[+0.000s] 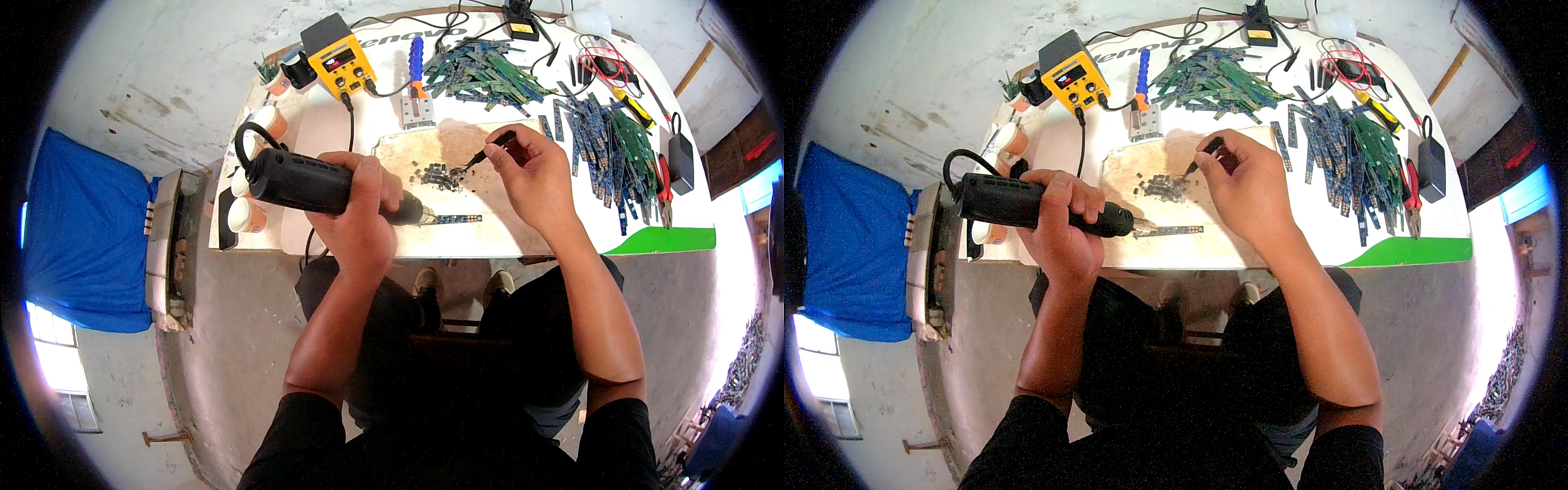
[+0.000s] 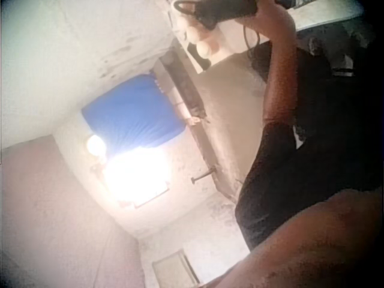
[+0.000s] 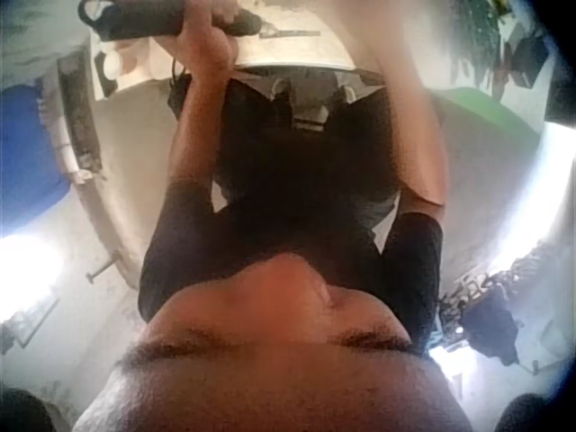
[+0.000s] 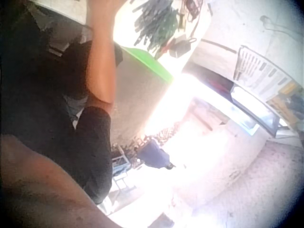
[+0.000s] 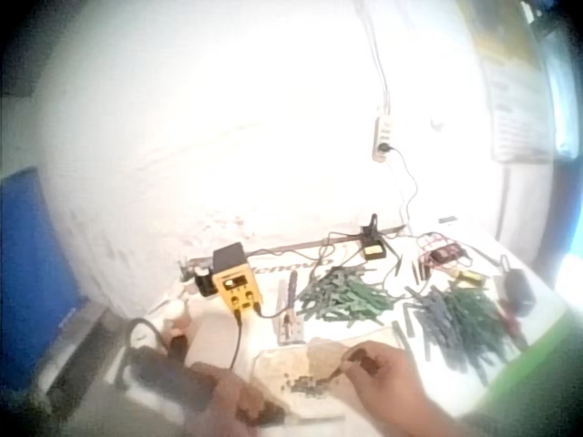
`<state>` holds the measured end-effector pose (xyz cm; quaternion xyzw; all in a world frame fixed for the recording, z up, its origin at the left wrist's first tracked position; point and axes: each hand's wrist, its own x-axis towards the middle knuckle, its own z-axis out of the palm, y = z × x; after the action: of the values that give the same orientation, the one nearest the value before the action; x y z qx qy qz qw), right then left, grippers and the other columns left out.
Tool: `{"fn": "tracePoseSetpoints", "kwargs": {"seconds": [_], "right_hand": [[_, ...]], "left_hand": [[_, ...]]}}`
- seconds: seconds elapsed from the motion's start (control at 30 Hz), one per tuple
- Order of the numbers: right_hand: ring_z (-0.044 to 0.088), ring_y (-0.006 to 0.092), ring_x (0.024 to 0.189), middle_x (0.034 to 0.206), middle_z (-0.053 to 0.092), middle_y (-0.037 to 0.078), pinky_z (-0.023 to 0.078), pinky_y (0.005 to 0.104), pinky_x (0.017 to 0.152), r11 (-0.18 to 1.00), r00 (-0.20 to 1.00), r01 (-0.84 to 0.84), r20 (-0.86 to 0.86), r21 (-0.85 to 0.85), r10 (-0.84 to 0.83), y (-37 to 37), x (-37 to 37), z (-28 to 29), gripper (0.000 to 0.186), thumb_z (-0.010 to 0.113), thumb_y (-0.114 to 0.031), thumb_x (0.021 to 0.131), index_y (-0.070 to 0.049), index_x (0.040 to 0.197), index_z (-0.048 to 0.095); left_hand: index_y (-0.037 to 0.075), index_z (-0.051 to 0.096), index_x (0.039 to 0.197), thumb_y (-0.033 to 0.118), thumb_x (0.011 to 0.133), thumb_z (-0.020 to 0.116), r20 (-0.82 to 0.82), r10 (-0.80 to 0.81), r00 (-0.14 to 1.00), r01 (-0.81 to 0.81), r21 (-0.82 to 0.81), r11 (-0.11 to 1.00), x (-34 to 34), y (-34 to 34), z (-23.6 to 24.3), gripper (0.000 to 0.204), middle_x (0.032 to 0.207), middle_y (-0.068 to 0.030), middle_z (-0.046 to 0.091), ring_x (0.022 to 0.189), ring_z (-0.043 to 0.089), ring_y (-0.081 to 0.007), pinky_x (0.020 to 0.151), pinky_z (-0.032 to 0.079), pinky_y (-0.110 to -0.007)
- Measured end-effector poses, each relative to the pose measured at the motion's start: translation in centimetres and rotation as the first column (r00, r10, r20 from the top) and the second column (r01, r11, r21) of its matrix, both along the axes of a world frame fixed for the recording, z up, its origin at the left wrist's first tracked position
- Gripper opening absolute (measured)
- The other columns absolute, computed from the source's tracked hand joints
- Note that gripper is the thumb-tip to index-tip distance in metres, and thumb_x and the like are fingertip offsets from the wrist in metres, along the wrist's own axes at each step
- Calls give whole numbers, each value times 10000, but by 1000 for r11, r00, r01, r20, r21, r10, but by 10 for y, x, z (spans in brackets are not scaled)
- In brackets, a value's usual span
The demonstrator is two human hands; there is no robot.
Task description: The person uses a soldering iron to apply heat to a small electronic component held with tweezers. They repeatedly heat the component and use the tweezers to adjust or remove parts, working over a wooden board on a cluttered workbench.
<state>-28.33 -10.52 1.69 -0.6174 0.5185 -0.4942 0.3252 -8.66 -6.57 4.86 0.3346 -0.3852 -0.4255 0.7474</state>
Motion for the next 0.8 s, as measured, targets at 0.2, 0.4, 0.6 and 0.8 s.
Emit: {"fn": "tracePoseSetpoints", "kwargs": {"seconds": [0.2,0.4,0.6,0.8], "right_hand": [[543,100,610,697,627,54,446,266,592,1000,1000,-7,24,6,7,0,-1,-1,83,686,-83,895,-9,933,688],[530,86,627,704,614,34,435,257,595,1000,1000,-10,9,21,10,0,-1,-1,85,689,-75,898,-5,947,684],[519,68,637,709,606,12,423,245,599,999,1000,-11,10,44,11,2,1,1,78,683,-70,912,-4,953,680],[541,120,609,702,623,70,452,279,596,1000,1000,-5,9,24,5,-1,-1,-4,97,697,-84,884,-11,948,691]], "left_hand": [[89,494,933,-24,854,589,7,55,998,-55,15,998,2,1,2,167,653,-4,441,531,433,-125,548,423,-300],[76,490,936,-34,860,581,-9,72,997,-72,-15,997,6,3,7,161,644,-21,457,528,436,-130,530,422,-303],[64,486,927,-42,875,580,-31,23,999,-24,-34,999,6,1,4,150,641,-33,479,524,453,-130,524,424,-303],[97,476,914,-19,864,588,5,10,1000,-10,-1,1000,-2,3,4,169,645,-5,432,531,430,-124,560,422,-312]]}}
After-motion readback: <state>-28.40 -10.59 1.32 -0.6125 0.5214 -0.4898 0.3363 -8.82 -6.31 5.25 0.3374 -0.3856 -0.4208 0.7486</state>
